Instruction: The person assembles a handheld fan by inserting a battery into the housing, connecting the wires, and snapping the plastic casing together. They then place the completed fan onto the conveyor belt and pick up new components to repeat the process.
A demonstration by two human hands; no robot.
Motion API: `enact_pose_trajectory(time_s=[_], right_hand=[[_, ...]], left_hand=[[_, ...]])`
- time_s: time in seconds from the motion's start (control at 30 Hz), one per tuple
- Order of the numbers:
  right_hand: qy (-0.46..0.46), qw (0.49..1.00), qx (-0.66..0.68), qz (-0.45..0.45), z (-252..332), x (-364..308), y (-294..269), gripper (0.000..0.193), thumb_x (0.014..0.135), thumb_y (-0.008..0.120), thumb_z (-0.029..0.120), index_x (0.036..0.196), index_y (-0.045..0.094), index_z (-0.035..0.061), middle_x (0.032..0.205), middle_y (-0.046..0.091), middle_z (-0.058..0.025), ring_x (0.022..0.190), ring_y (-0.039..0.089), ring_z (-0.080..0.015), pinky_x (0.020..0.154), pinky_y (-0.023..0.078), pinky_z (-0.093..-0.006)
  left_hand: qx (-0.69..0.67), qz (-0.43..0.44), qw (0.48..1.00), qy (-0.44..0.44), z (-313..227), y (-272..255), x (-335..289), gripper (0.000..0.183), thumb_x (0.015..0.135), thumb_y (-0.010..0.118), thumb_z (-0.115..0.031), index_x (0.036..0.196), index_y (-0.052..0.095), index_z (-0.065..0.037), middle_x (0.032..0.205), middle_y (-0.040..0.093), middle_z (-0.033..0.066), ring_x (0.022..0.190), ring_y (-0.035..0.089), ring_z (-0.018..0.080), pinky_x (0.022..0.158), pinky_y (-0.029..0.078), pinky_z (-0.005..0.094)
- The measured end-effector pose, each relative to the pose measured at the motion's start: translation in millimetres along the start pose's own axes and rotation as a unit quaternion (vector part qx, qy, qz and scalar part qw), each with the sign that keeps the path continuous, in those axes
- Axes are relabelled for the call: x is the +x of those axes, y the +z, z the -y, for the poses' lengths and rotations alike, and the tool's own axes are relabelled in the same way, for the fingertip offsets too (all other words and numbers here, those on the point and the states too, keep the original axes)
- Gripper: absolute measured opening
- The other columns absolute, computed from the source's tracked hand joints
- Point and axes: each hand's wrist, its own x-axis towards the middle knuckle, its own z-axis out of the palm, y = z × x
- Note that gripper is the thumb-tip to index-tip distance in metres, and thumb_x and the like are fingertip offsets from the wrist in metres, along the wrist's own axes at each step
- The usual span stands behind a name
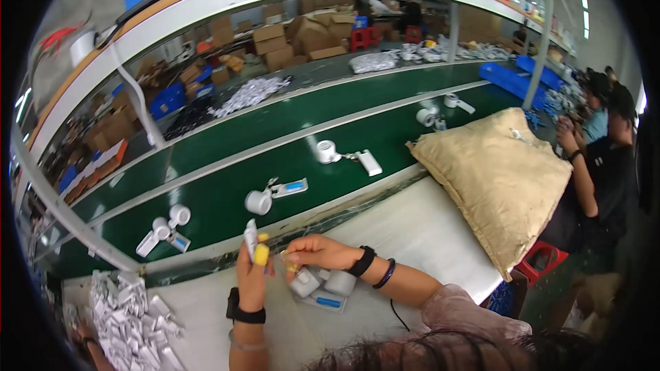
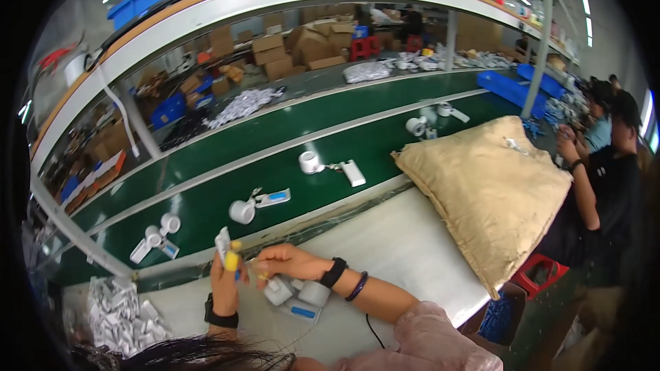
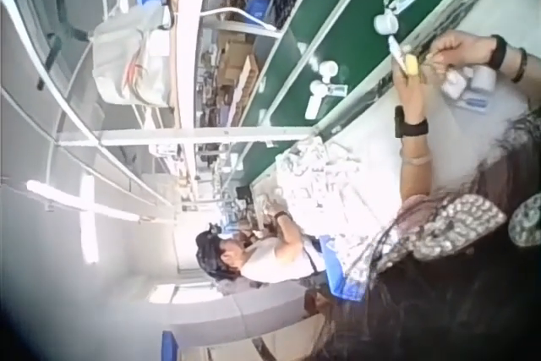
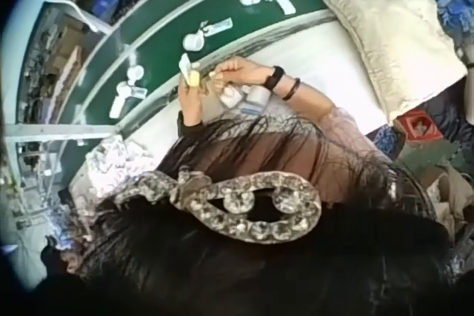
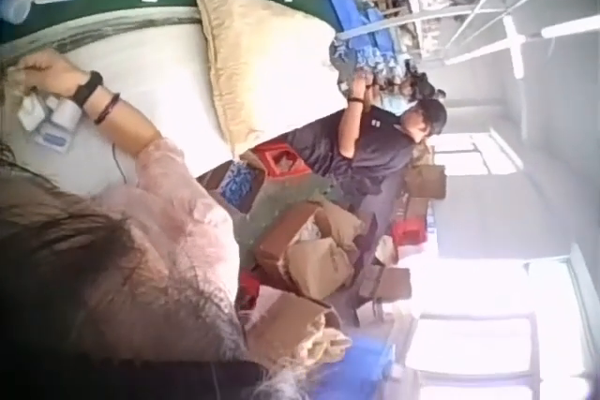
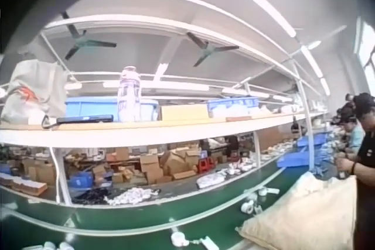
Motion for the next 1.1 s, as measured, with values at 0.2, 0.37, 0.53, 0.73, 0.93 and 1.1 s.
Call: enact_pose_trajectory(time_s=[0.2,0.37,0.53,0.73,0.93,1.1], right_hand=[[-0.021,0.998,0.033,0.049,10,-4,2,0.015,0.093,0.058,0.011,0.098,0.062,-0.0027,0.084,0.067,-0.0066,0.077,0.063,-0.0113,0.071,0.049,-0.0239],[-0.015,0.988,-0.15,0.026,22,-2,22,0.016,0.084,0.07,0.008,0.094,0.058,0.0012,0.076,0.063,-0.0049,0.065,0.062,-0.0083,0.059,0.047,-0.0218],[-0.12,0.894,-0.416,-0.114,22,-13,23,0.015,0.081,0.066,0.008,0.09,0.055,0.0043,0.072,0.057,-0.0071,0.066,0.06,-0.0205,0.058,0.044,-0.032],[-0.292,0.749,-0.525,-0.279,5,7,28,0.011,0.079,0.067,0.01,0.082,0.056,0.0072,0.078,0.057,-0.007,0.078,0.057,-0.0278,0.074,0.044,-0.0371],[-0.227,0.836,-0.435,-0.247,5,3,18,0.015,0.075,0.073,0.008,0.085,0.062,0.005,0.079,0.061,-0.0088,0.072,0.06,-0.0268,0.062,0.048,-0.0345],[-0.193,0.856,-0.441,-0.186,3,3,15,0.018,0.079,0.072,0.002,0.096,0.067,0.0045,0.085,0.067,-0.007,0.077,0.061,-0.0199,0.067,0.048,-0.0308]], left_hand=[[0.08,0.067,0.992,0.065,38,-46,8,0.032,0.098,0.048,-0.032,0.109,0.052,-0.002,0.076,0.058,0.0069,0.061,0.057,0.0152,0.055,0.047,0.0262],[-0.161,0.126,0.925,-0.319,81,-111,57,0.029,0.096,0.048,-0.031,0.103,0.049,-0.003,0.077,0.059,0.0115,0.06,0.061,0.0234,0.055,0.054,0.0346],[0.278,0.052,0.956,0.075,-34,1,-5,0.034,0.095,0.051,-0.017,0.123,0.051,0.002,0.09,0.062,0.0174,0.075,0.06,0.0295,0.068,0.048,0.0371],[-0.069,-0.016,0.991,-0.111,14,-5,-8,0.037,0.097,0.045,-0.04,0.106,0.051,-0.005,0.073,0.056,0.0093,0.05,0.058,0.0229,0.044,0.054,0.0378],[-0.151,0.002,0.967,-0.203,9,10,-6,0.029,0.097,0.044,-0.028,0.116,0.047,-0.006,0.077,0.059,0.0089,0.051,0.056,0.0166,0.041,0.05,0.0303],[-0.179,0.024,0.973,-0.144,20,2,-9,0.041,0.093,0.037,-0.014,0.133,0.037,-0.006,0.09,0.058,0.0091,0.061,0.056,0.0147,0.05,0.051,0.0292]])
